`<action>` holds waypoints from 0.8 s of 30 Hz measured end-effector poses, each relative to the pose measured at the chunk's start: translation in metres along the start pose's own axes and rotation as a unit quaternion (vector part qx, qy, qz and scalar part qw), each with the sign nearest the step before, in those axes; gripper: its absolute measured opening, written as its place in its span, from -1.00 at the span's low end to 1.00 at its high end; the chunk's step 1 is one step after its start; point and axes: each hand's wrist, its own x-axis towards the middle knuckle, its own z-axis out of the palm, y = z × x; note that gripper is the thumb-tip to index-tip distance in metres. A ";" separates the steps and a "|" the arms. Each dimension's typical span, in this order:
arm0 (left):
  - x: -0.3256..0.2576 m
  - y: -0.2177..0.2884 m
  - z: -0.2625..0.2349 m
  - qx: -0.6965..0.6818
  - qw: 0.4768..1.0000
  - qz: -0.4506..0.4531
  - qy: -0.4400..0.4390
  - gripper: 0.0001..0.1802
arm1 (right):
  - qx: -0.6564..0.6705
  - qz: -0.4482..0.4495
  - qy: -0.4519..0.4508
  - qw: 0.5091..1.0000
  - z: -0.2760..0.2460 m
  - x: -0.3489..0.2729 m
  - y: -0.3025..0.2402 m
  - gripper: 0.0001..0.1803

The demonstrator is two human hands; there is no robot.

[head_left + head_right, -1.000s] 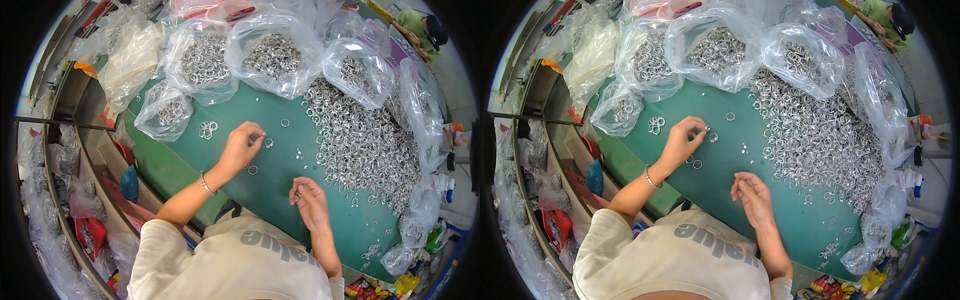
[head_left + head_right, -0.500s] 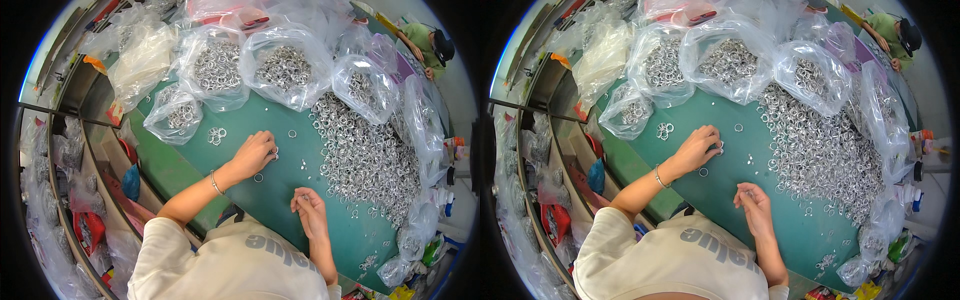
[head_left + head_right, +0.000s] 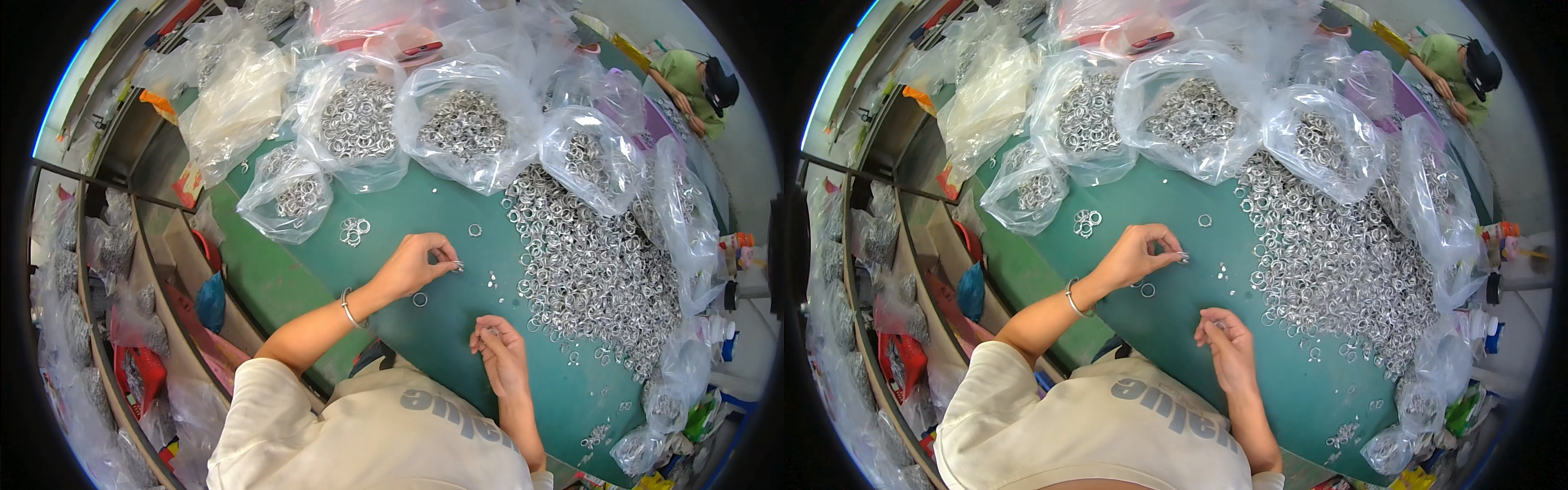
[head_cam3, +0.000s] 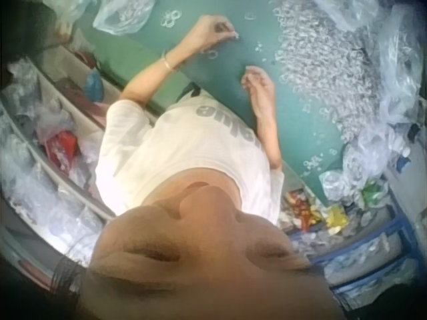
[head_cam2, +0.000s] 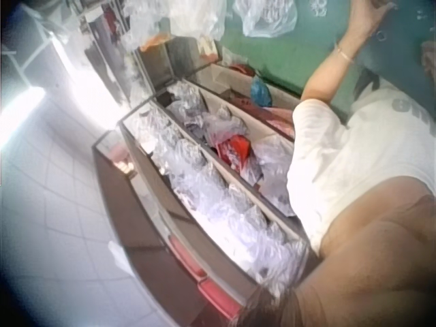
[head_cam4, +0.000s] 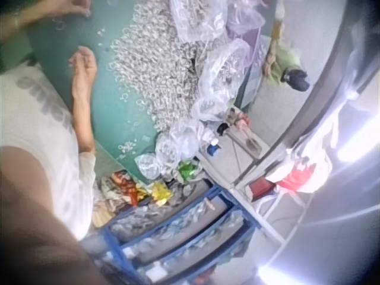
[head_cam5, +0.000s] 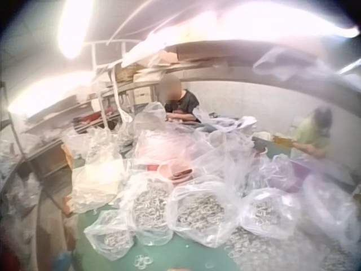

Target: The person sorts through a pile of small metal rings on a green work surface, picking up individual rings, inspecting them, and placing them into different bags or piles based on their type or size.

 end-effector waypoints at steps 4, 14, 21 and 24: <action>0.000 0.009 0.005 -0.015 0.999 -0.036 -0.010 -0.86 | 0.000 0.001 -0.002 1.000 -0.001 0.001 0.002 -0.82; 0.007 0.026 0.025 0.027 0.994 0.056 -0.089 -0.89 | 0.041 -0.001 -0.018 0.999 -0.013 -0.006 -0.003 -0.80; 0.017 0.066 0.053 0.048 0.978 0.125 -0.162 -0.84 | 0.085 -0.017 -0.019 0.996 -0.034 -0.022 -0.008 -0.76; 0.016 0.084 0.070 0.037 0.968 0.147 -0.198 -0.82 | 0.064 -0.035 0.022 0.997 -0.042 -0.029 -0.016 -0.77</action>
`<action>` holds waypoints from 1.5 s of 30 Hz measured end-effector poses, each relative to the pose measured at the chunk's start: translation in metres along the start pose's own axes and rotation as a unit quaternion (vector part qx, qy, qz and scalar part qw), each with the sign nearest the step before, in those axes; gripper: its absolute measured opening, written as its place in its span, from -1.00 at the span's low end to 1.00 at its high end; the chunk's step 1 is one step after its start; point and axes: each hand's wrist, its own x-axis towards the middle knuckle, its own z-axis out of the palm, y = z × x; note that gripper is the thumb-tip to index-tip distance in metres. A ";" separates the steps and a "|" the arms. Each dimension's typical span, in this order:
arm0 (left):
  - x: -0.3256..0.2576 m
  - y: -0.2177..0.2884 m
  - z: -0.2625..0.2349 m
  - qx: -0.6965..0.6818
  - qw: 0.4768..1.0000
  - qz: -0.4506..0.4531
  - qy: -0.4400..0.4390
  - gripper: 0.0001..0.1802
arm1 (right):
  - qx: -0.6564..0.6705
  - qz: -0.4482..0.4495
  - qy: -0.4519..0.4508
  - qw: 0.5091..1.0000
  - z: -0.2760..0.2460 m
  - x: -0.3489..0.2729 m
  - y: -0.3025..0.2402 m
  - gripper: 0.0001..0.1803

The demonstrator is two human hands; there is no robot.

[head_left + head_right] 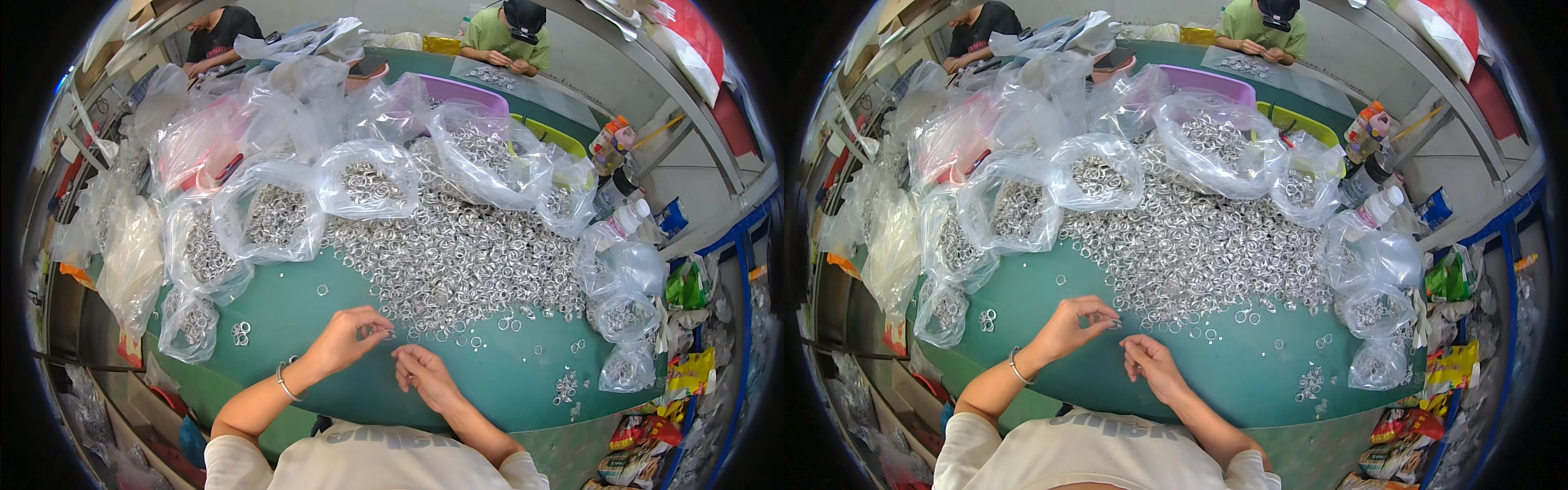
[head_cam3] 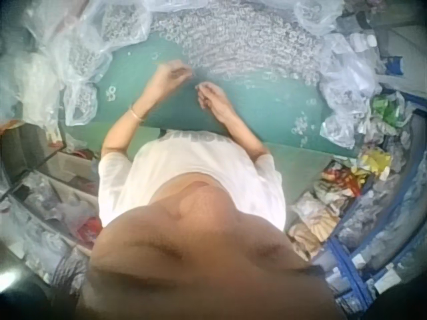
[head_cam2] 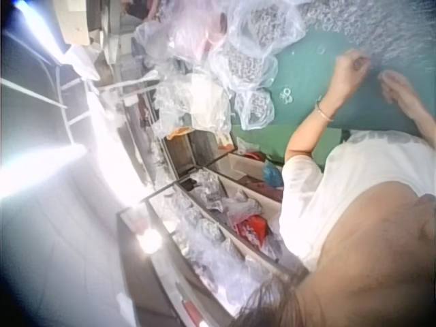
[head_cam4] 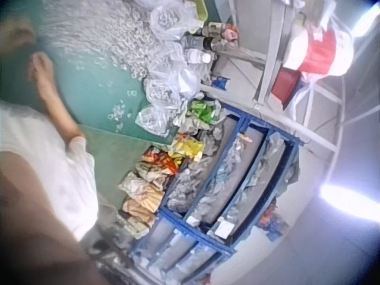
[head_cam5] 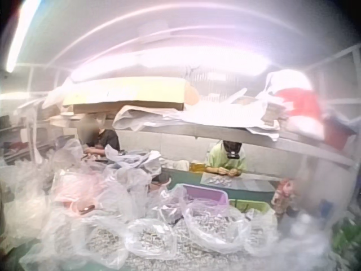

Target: The person sorts through a pile of small metal rings on a green work surface, picking up individual rings, inspecting them, and placing them into different bags or piles based on their type or size.

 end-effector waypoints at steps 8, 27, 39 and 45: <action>0.006 0.014 0.034 -0.048 0.998 0.005 -0.051 -0.81 | -0.019 -0.109 0.023 0.994 -0.010 -0.013 -0.010 -0.77; 0.018 0.041 0.070 -0.044 0.998 0.031 -0.018 -0.73 | -0.222 -0.217 0.147 0.939 -0.041 -0.034 -0.030 -0.88; -0.002 0.021 0.061 -0.030 0.998 0.031 -0.048 -0.70 | -0.159 -0.367 0.453 0.797 -0.192 -0.071 -0.216 -0.58; -0.010 0.006 0.060 -0.031 0.997 0.000 -0.067 -0.72 | 0.266 -0.324 0.071 0.905 -0.161 -0.076 -0.170 -0.53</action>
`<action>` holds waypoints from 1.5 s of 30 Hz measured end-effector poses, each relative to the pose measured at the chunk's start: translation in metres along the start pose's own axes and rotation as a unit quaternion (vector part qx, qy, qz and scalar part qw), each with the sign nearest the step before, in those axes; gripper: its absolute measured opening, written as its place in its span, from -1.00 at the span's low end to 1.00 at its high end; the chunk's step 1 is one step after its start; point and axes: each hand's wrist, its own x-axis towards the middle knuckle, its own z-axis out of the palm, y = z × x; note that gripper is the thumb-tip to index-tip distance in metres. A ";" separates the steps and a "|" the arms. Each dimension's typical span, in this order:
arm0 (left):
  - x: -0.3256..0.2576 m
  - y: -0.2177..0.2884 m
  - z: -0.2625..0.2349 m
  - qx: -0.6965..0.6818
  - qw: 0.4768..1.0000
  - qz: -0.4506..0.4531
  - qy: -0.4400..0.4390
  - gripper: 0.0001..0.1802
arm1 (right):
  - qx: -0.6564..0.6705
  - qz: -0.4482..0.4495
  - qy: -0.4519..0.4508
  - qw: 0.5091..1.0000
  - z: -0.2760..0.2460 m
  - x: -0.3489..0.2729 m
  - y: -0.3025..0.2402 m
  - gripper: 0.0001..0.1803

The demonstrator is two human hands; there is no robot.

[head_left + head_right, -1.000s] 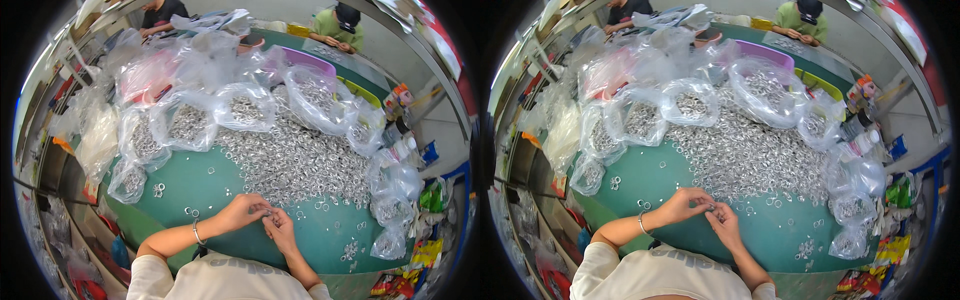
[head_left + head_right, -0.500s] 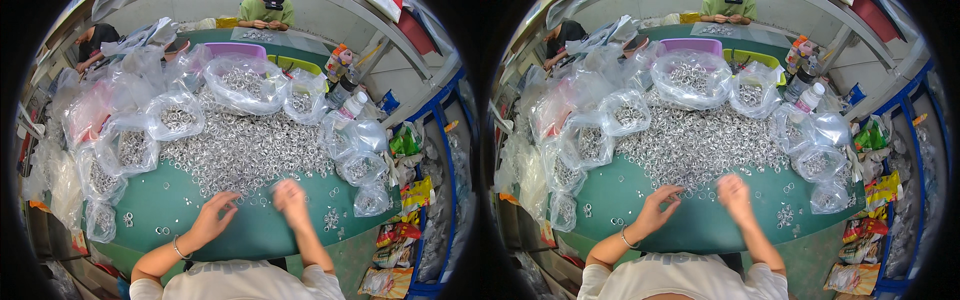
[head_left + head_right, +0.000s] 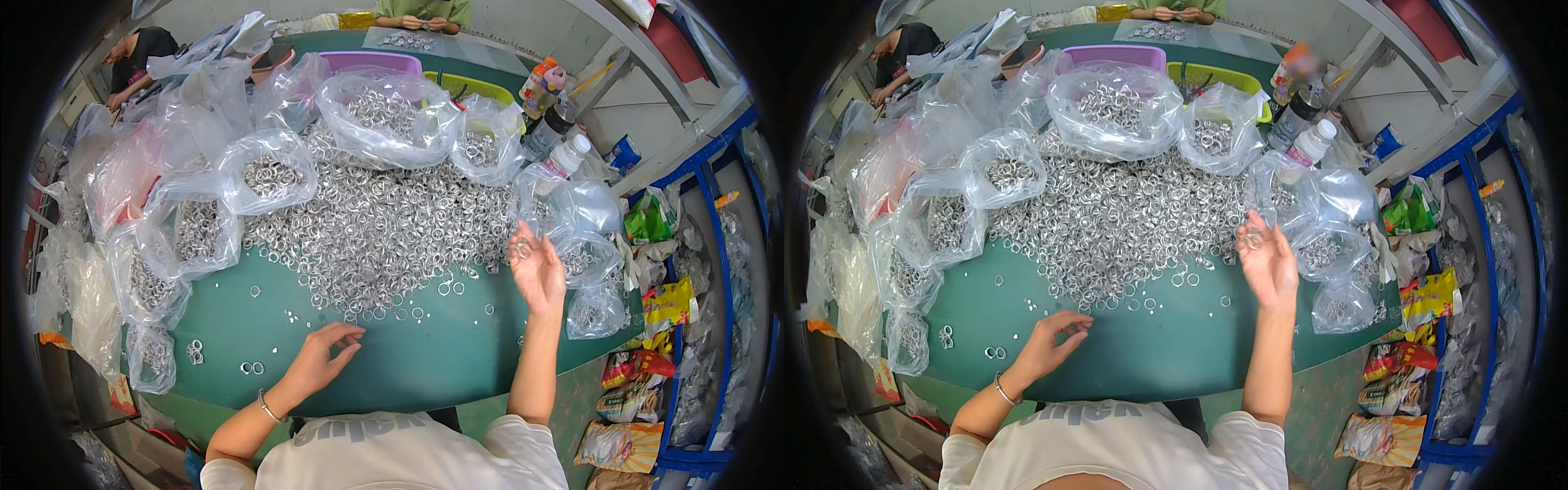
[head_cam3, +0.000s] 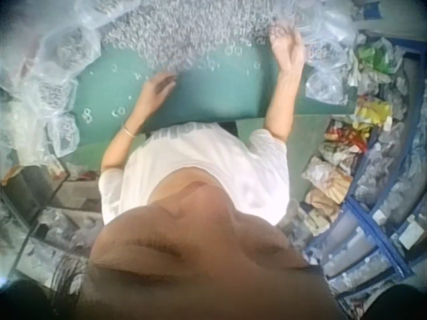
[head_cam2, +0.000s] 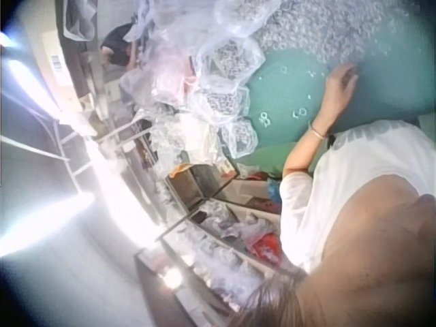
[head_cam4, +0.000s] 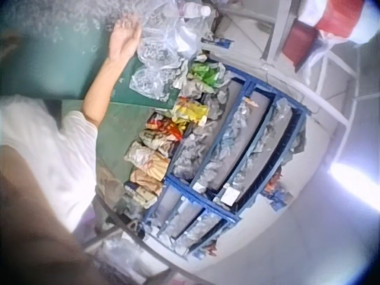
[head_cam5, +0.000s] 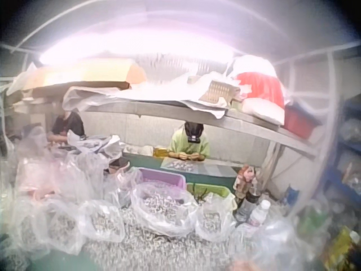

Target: The person sorts through a pile of small metal rings on a green work surface, picking up individual rings, inspecting them, and placing them into different bags or piles based on their type or size.

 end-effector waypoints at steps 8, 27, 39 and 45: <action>-0.002 0.004 0.004 -0.006 0.999 -0.007 -0.034 -0.72 | 0.095 0.100 0.039 0.990 0.008 -0.038 0.060 -0.40; -0.023 -0.017 0.000 0.005 0.999 -0.009 -0.031 -0.70 | -0.198 0.106 -0.041 0.974 0.074 0.010 0.060 -0.51; -0.052 -0.020 -0.029 0.134 0.979 -0.007 0.153 -0.72 | -0.707 -0.321 -0.142 0.613 0.149 0.055 0.104 -0.48; -0.108 -0.047 -0.053 0.257 0.916 -0.124 0.283 -0.59 | -0.750 0.104 -0.244 0.606 0.087 -0.032 0.161 -0.74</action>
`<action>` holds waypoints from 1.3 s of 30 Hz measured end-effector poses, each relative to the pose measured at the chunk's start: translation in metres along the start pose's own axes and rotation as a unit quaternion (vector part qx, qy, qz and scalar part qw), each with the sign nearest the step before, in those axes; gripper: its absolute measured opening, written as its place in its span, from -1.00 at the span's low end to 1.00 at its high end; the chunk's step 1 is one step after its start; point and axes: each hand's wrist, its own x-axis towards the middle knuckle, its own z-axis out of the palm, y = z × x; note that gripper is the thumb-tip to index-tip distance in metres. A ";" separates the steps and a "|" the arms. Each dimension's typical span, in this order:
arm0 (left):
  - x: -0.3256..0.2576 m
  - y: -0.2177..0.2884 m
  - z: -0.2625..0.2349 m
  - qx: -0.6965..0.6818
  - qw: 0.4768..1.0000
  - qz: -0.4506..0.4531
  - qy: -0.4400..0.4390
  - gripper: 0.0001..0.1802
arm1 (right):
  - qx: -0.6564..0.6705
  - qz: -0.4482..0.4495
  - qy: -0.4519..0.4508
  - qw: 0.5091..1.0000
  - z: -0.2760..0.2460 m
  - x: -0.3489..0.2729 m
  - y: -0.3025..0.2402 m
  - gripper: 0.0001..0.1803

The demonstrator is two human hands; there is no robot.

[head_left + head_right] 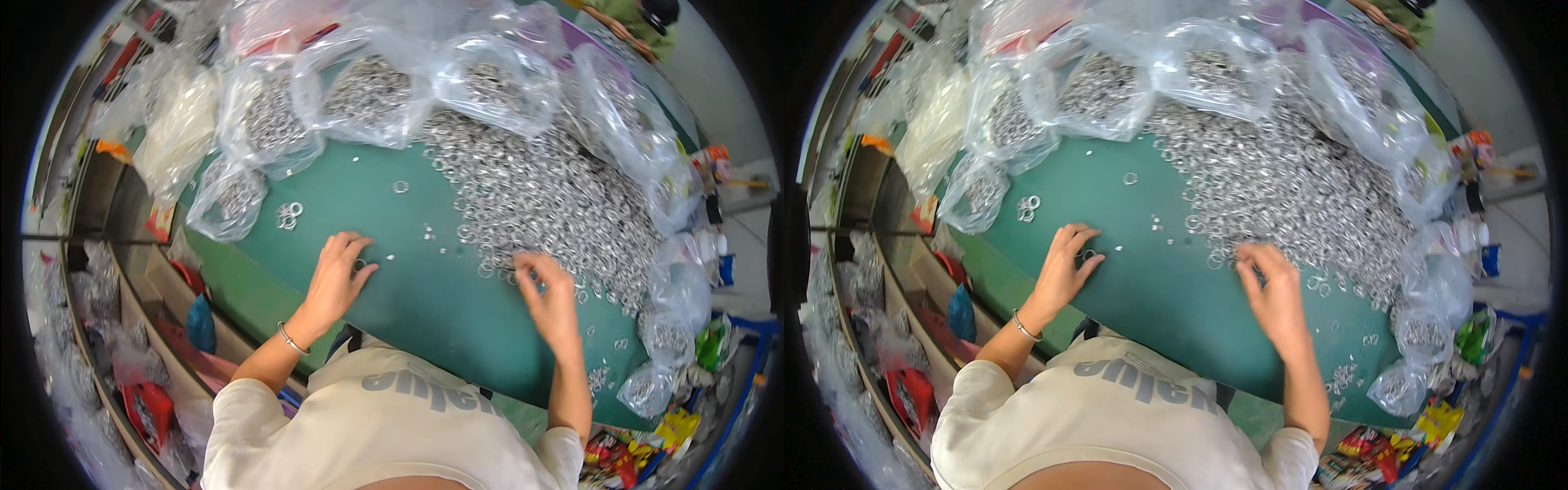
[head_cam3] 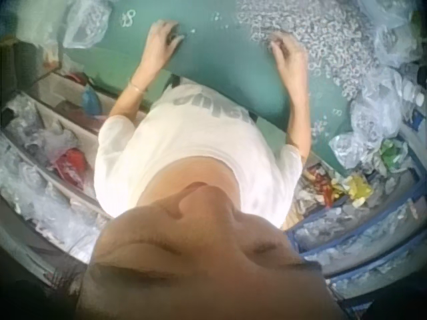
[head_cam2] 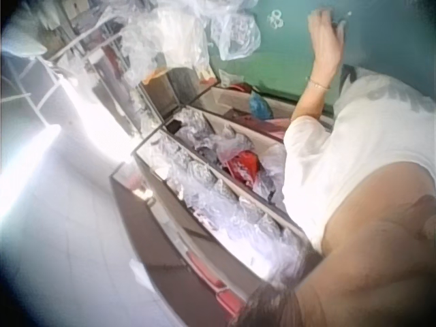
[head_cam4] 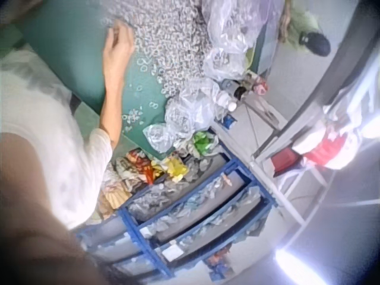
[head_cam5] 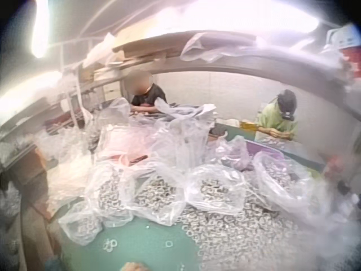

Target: The person sorts through a pile of small metal rings on a green work surface, picking up individual rings, inspecting them, and placing them into different bags or piles based on their type or size.

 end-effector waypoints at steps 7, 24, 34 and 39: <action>-0.030 -0.019 0.003 0.028 0.993 -0.101 0.048 -0.19 | -0.321 -0.125 0.246 0.906 0.035 0.018 0.032 -0.37; -0.027 -0.031 0.008 -0.079 0.995 -0.027 0.049 -0.58 | -0.322 -0.130 0.133 0.928 0.095 -0.001 0.010 -0.40; -0.028 -0.030 0.010 -0.062 0.993 -0.002 0.098 -0.63 | -0.201 -0.268 0.040 0.941 0.158 0.018 -0.045 -0.50; -0.023 -0.031 0.007 -0.099 0.987 -0.026 0.120 -0.66 | -0.199 -0.361 0.022 0.911 0.182 0.045 -0.033 -0.75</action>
